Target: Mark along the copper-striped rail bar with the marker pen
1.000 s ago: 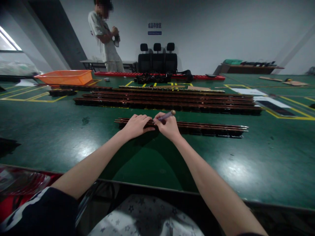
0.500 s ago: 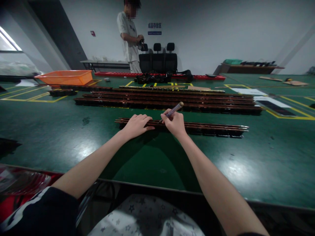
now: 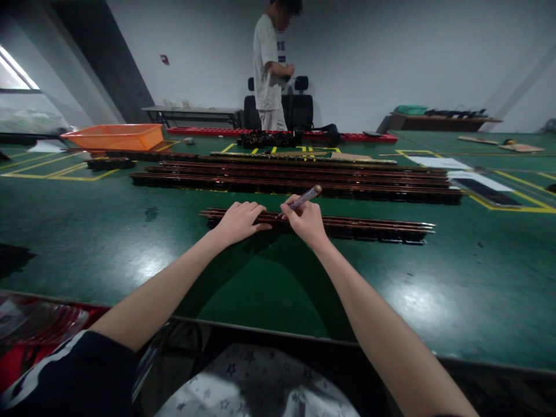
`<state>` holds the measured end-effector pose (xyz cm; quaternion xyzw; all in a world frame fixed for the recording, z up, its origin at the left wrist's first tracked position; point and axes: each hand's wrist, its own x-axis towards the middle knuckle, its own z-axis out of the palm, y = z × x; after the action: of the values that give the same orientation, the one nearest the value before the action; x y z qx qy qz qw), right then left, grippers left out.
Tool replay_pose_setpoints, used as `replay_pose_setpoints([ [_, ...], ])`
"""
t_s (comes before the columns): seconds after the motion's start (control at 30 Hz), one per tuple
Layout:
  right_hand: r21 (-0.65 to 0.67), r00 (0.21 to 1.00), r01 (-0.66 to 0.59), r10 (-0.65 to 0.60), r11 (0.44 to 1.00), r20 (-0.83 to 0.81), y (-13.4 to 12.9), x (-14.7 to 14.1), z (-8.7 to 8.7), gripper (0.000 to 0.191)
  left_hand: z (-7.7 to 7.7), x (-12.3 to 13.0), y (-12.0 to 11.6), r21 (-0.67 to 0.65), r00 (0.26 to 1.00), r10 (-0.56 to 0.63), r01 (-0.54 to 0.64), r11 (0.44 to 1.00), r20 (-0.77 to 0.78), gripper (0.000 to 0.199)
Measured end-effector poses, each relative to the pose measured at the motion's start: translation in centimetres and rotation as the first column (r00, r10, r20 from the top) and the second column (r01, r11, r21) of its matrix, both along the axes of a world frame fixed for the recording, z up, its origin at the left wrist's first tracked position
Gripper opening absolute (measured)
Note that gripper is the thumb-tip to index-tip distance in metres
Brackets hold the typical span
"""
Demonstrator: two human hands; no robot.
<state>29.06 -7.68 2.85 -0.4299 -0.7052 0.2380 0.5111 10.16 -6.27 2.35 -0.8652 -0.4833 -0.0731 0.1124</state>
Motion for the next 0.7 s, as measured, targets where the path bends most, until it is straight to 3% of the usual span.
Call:
replay_pose_setpoints([
  [0.13, 0.022, 0.995, -0.099, 0.098, 0.995, 0.037, 0.0, -1.2, -0.4, 0.016, 0.0, -0.1, -0.1, 0.002, 1.0, -0.022, 0.022, 1.0, 0.01, 0.05],
  [0.23, 0.033, 0.993, -0.105, 0.104, 0.994, 0.049, 0.0, -1.7, -0.5, 0.014, 0.1, 0.0, -0.2, -0.004, 0.999, -0.037, 0.037, 0.999, 0.016, 0.049],
  [0.43, -0.001, 1.0, -0.005, 0.005, 1.0, 0.016, 0.0, -0.9, -0.1, 0.016, 0.2, 0.2, -0.1, -0.019, 0.999, -0.023, 0.023, 1.0, 0.022, 0.05],
  [0.7, 0.011, 0.999, 0.026, -0.026, 1.0, -0.022, 0.2, -0.8, -0.1, 0.021, 0.2, 0.2, -0.1, -0.016, 1.0, -0.021, 0.021, 1.0, 0.021, 0.05],
])
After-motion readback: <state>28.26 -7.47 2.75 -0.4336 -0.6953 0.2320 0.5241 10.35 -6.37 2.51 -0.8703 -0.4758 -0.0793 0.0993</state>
